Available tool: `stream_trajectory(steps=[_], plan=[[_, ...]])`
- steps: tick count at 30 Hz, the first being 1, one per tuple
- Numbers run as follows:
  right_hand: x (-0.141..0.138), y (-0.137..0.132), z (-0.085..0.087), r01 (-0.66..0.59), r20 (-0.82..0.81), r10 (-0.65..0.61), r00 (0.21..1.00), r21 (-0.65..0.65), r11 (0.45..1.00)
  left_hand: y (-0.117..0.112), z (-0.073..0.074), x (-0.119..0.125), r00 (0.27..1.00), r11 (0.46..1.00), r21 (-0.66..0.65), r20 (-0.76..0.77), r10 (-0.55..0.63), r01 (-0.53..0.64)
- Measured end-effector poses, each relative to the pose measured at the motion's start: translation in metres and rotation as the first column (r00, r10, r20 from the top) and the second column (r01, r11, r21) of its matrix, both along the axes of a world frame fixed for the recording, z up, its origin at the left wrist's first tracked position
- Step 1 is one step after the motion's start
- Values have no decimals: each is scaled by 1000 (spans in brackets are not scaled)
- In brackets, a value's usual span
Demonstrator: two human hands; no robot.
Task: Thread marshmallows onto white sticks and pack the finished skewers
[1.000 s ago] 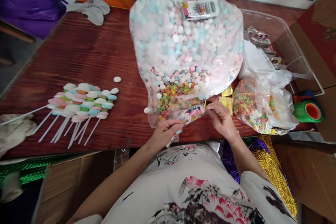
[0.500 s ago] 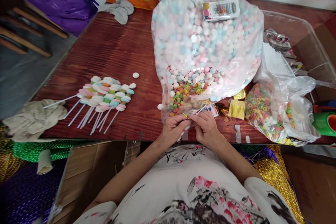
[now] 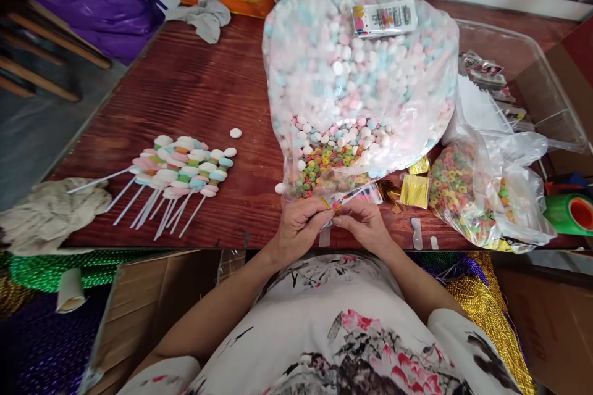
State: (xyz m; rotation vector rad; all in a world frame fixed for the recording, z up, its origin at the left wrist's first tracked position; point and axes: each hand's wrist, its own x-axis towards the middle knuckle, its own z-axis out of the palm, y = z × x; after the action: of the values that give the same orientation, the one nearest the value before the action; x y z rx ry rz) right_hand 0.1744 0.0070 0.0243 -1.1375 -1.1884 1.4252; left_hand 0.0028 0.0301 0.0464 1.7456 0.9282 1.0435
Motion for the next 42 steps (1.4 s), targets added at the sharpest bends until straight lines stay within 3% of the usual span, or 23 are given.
stream_trajectory(steps=[4,9,15,19,22,23,25,27,29,31,33,35,38,42], plan=[[3,8,5,-82,-84,76,994,-75,994,3,9,-5,998,999,-24,-52,-28,27],[-8,11,2,-104,-238,58,970,-186,977,7,13,-9,996,1000,-16,-91,-9,8],[-20,14,0,-47,-338,-27,941,-208,977,10,13,-12,989,986,163,-149,-5,30],[-13,20,0,-49,-238,15,971,-135,990,11,13,-14,976,983,174,-216,-23,61],[-1,24,9,-189,29,187,982,109,976,14,15,-19,975,992,12,-187,-118,122],[3,24,13,-264,169,229,959,231,937,15,16,-21,974,984,-92,-153,-168,155],[9,24,20,-432,449,214,867,465,773,18,17,-25,964,904,-358,-39,-264,233],[13,23,25,-571,622,102,777,626,531,18,18,-28,951,730,-618,107,-291,292],[14,19,27,-641,676,-7,737,701,314,17,18,-30,935,520,-783,229,-270,342],[13,16,28,-672,689,-46,724,718,183,15,18,-31,913,353,-850,311,-264,391],[11,12,31,-681,690,-37,723,721,132,14,17,-33,887,250,-868,353,-299,429],[9,10,34,-686,691,-17,722,719,113,16,16,-36,856,199,-866,370,-361,458],[4,11,37,-721,723,-14,690,689,78,21,15,-40,792,210,-831,367,-488,515],[1,16,37,-778,777,-38,628,627,-39,20,15,-39,746,251,-793,342,-571,555]])
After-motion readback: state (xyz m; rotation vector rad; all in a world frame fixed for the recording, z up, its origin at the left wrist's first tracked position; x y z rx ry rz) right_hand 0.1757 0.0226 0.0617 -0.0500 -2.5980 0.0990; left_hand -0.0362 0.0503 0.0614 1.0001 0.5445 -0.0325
